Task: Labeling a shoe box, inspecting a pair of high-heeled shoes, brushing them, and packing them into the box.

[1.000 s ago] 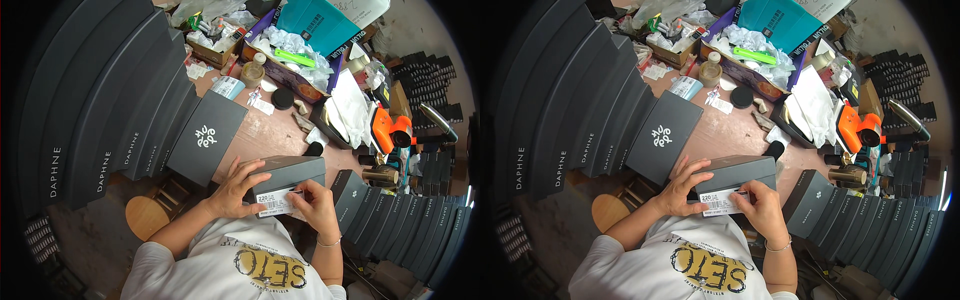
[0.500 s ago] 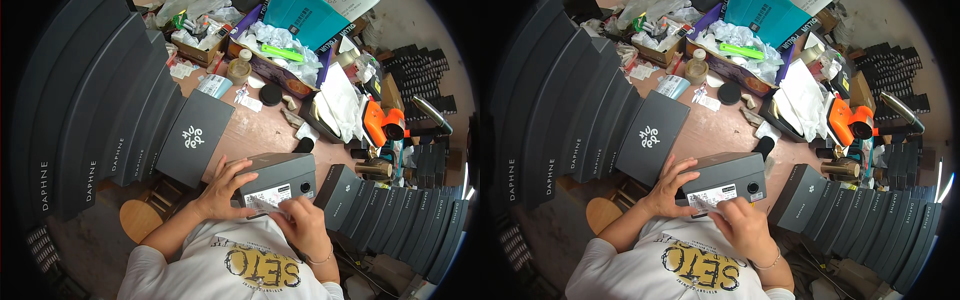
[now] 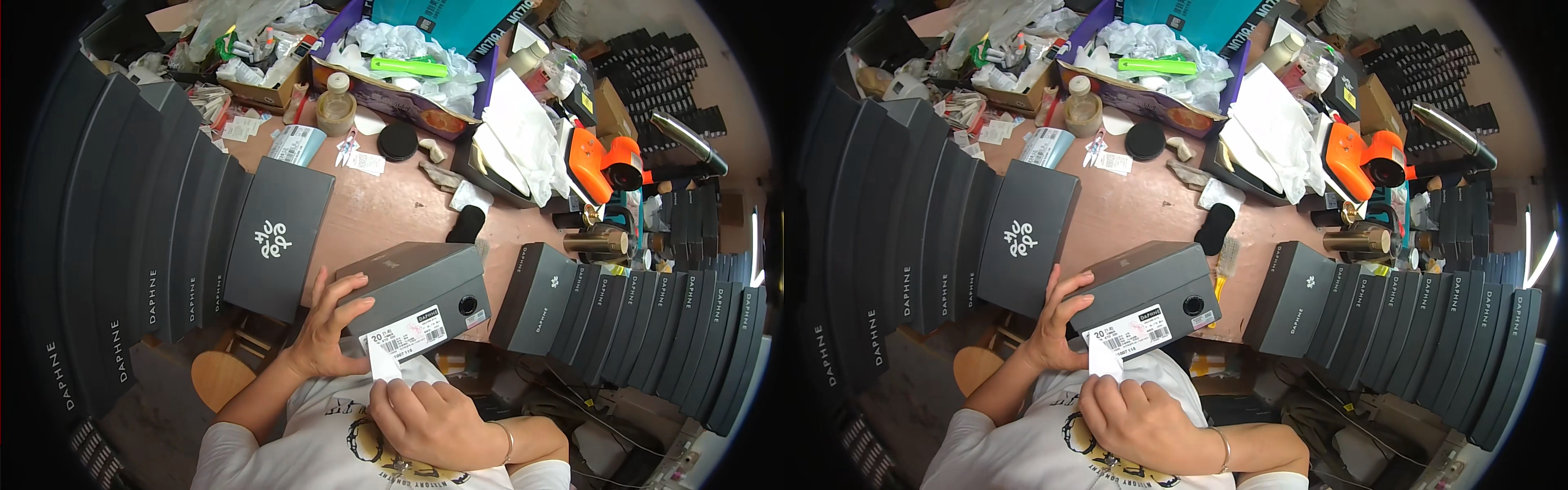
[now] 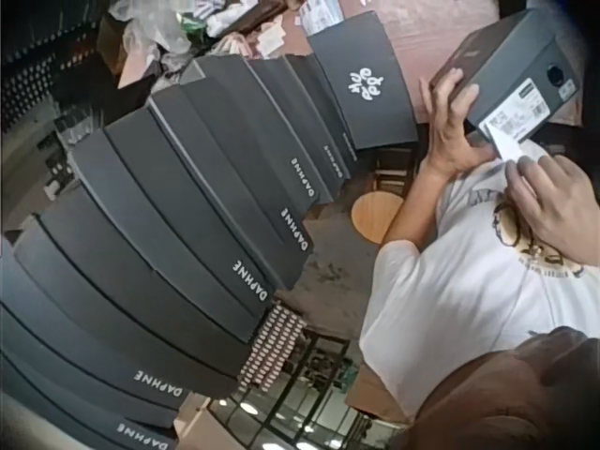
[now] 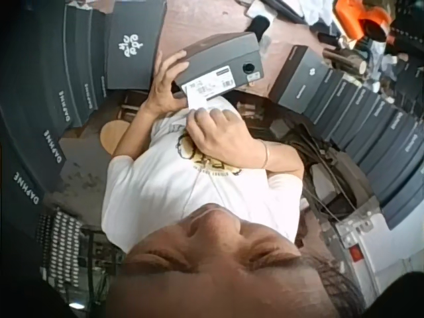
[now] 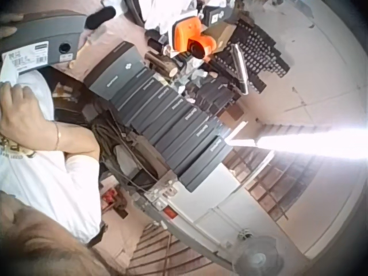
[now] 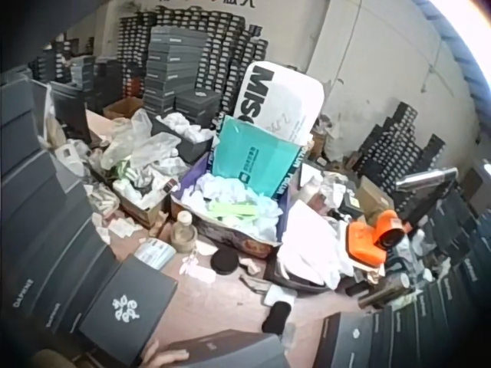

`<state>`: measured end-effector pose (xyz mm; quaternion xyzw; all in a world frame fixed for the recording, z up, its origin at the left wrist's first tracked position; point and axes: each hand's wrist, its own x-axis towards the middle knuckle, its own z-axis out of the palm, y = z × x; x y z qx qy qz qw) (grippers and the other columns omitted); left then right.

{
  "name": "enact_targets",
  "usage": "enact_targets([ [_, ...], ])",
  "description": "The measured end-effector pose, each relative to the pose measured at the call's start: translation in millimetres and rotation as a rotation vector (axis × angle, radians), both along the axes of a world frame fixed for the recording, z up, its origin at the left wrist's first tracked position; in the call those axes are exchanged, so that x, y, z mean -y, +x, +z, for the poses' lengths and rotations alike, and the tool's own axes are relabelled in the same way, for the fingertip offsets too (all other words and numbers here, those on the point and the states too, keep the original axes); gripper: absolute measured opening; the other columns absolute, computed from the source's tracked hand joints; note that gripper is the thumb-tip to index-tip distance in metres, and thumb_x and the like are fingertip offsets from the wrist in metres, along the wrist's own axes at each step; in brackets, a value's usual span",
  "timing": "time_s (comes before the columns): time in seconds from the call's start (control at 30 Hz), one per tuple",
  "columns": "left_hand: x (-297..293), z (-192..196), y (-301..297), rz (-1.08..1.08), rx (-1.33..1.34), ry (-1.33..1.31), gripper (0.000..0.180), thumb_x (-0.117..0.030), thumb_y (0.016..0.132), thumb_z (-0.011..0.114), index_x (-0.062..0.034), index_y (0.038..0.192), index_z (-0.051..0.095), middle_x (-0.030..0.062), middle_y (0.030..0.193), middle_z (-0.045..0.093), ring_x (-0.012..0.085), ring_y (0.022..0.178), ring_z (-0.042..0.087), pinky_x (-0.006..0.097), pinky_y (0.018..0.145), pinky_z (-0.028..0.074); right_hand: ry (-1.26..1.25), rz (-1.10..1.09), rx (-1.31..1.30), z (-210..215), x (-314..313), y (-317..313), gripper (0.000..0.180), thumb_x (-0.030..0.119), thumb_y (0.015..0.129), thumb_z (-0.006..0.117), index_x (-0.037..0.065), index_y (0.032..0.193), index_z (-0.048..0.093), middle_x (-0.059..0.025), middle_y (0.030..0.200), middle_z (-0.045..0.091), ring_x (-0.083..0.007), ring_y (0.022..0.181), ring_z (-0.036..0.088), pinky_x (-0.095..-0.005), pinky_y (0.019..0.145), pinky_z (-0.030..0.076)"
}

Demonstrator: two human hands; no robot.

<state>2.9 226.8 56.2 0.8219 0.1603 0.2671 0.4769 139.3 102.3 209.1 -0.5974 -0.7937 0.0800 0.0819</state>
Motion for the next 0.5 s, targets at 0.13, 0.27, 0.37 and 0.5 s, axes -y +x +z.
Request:
enact_targets([
  [0.13,-1,-1,0,-0.009,-0.002,-0.001,0.084,-0.041,0.059,0.082,-0.0175,0.129,0.041,0.0161,0.134,0.041,0.0353,0.126,0.043,0.062,0.11,0.008,0.037,-0.042,-0.051,-2,0,4,0.023,0.015,0.076,0.062,0.0,0.093,0.062,-0.004,0.078,0.053,-0.0098,0.055,0.045,-0.0219,0.045,0.033],
  [0.27,0,1,1,-0.01,-0.012,0.001,0.085,-0.041,0.058,0.083,-0.0172,0.128,0.041,0.0162,0.134,0.042,0.0349,0.125,0.044,0.063,0.11,0.008,0.027,-0.071,-0.064,3,-3,11,0.026,0.022,0.079,0.068,0.002,0.094,0.063,-0.001,0.075,0.053,-0.0095,0.054,0.048,-0.0222,0.045,0.035],
  [0.37,0,3,1,-0.008,-0.011,0.008,0.085,-0.041,0.058,0.084,-0.0167,0.128,0.041,0.0161,0.133,0.042,0.0341,0.124,0.044,0.062,0.11,0.009,0.004,-0.108,-0.068,7,-5,17,0.027,0.022,0.078,0.07,0.002,0.094,0.062,-0.0014,0.073,0.052,-0.0114,0.055,0.05,-0.0236,0.046,0.037],
  [0.5,1,3,2,0.007,-0.012,0.015,0.085,-0.043,0.058,0.084,-0.0164,0.128,0.042,0.0155,0.132,0.043,0.0329,0.124,0.044,0.062,0.11,0.009,0.074,-0.238,-0.137,-9,-10,31,0.027,0.016,0.073,0.075,0.002,0.091,0.061,-0.0033,0.069,0.053,-0.0158,0.054,0.052,-0.028,0.047,0.04],
])
